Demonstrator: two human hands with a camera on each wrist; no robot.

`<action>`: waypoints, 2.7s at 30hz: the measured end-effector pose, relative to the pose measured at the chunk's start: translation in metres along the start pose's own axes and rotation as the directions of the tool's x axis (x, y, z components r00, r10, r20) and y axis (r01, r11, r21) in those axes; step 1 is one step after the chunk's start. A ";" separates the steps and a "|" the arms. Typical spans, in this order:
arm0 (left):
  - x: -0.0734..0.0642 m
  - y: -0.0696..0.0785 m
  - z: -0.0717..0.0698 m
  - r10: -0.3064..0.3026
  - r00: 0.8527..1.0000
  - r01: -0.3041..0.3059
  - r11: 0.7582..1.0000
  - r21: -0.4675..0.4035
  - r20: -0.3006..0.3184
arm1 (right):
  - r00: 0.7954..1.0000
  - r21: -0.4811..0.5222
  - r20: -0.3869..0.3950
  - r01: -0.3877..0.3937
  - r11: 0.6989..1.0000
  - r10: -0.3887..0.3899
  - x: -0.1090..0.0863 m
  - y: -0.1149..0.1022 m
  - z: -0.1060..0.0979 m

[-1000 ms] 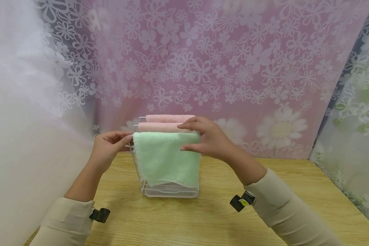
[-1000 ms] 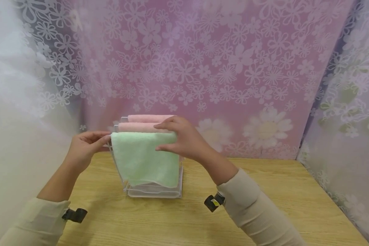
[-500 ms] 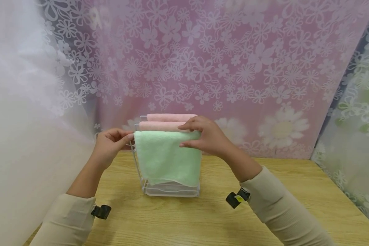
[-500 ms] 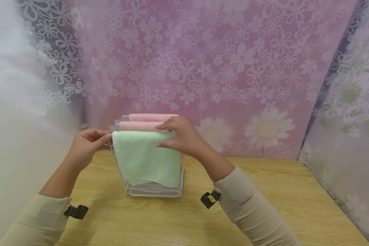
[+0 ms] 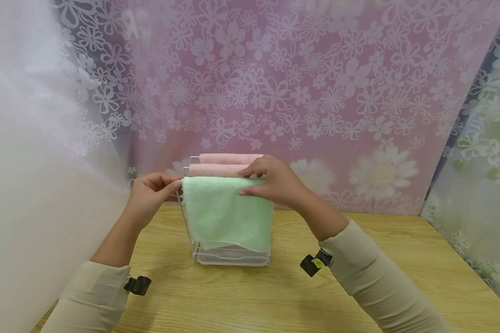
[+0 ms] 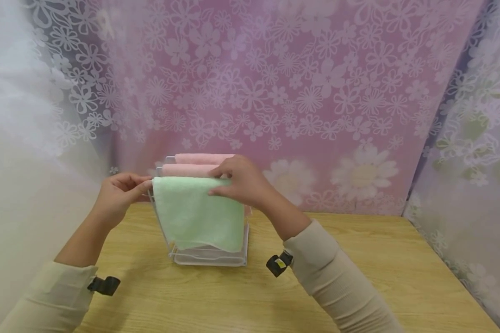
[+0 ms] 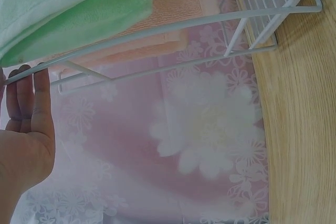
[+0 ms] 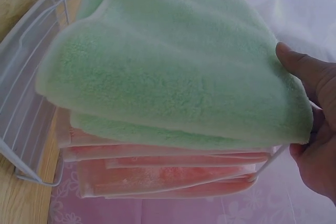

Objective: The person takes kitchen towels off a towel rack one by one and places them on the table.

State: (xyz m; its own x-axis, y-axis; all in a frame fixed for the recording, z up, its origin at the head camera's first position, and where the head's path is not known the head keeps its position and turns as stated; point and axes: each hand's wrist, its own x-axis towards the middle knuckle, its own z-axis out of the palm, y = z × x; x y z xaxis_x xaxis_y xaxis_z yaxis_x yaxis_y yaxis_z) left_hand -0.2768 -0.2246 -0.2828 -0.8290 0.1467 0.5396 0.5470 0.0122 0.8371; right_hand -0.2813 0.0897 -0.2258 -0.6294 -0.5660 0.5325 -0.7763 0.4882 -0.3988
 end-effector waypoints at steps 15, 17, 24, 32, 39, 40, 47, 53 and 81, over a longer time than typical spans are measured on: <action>0.000 0.001 0.001 -0.004 1.000 0.004 1.000 0.010 0.013 | 0.989 0.022 0.101 -0.106 0.994 0.104 0.012 -0.009 0.003; 0.000 0.001 0.001 -0.003 1.000 0.002 1.000 0.015 0.017 | 0.989 0.017 0.096 -0.117 0.993 0.115 0.014 -0.010 0.004; 0.000 0.005 0.002 0.000 1.000 -0.001 0.999 0.035 0.016 | 0.989 0.058 0.027 -0.149 0.987 0.148 0.018 -0.017 0.003; 0.000 0.004 0.002 0.002 1.000 -0.002 1.000 0.025 0.019 | 0.983 0.115 -0.021 -0.179 0.977 0.183 0.017 -0.021 -0.001; 0.000 0.004 0.002 0.008 1.000 -0.008 1.000 0.027 0.016 | 0.984 0.185 -0.026 -0.169 0.968 0.177 0.013 -0.021 -0.004; 0.000 0.004 0.002 0.008 1.000 -0.009 1.000 0.027 0.015 | 0.984 0.196 -0.027 -0.169 0.966 0.177 0.013 -0.021 -0.005; 0.000 0.004 0.003 0.004 1.000 -0.005 1.000 0.027 0.023 | 0.983 0.215 -0.030 -0.173 0.961 0.183 0.009 -0.022 -0.009; 0.001 0.004 0.004 0.015 1.000 -0.015 0.999 0.045 0.017 | 0.986 0.201 -0.030 -0.157 0.967 0.166 0.006 -0.025 -0.012; 0.000 0.003 0.002 0.018 1.000 -0.018 0.999 0.049 0.006 | 0.984 0.241 -0.099 -0.119 0.963 0.146 -0.018 -0.033 -0.016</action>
State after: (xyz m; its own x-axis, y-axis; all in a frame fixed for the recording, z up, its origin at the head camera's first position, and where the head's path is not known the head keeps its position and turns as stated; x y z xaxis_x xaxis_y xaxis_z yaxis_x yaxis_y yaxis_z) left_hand -0.2749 -0.2228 -0.2805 -0.8183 0.1531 0.5540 0.5671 0.0581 0.8216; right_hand -0.2439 0.0938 -0.2102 -0.7296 -0.4198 0.5399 -0.6813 0.3771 -0.6274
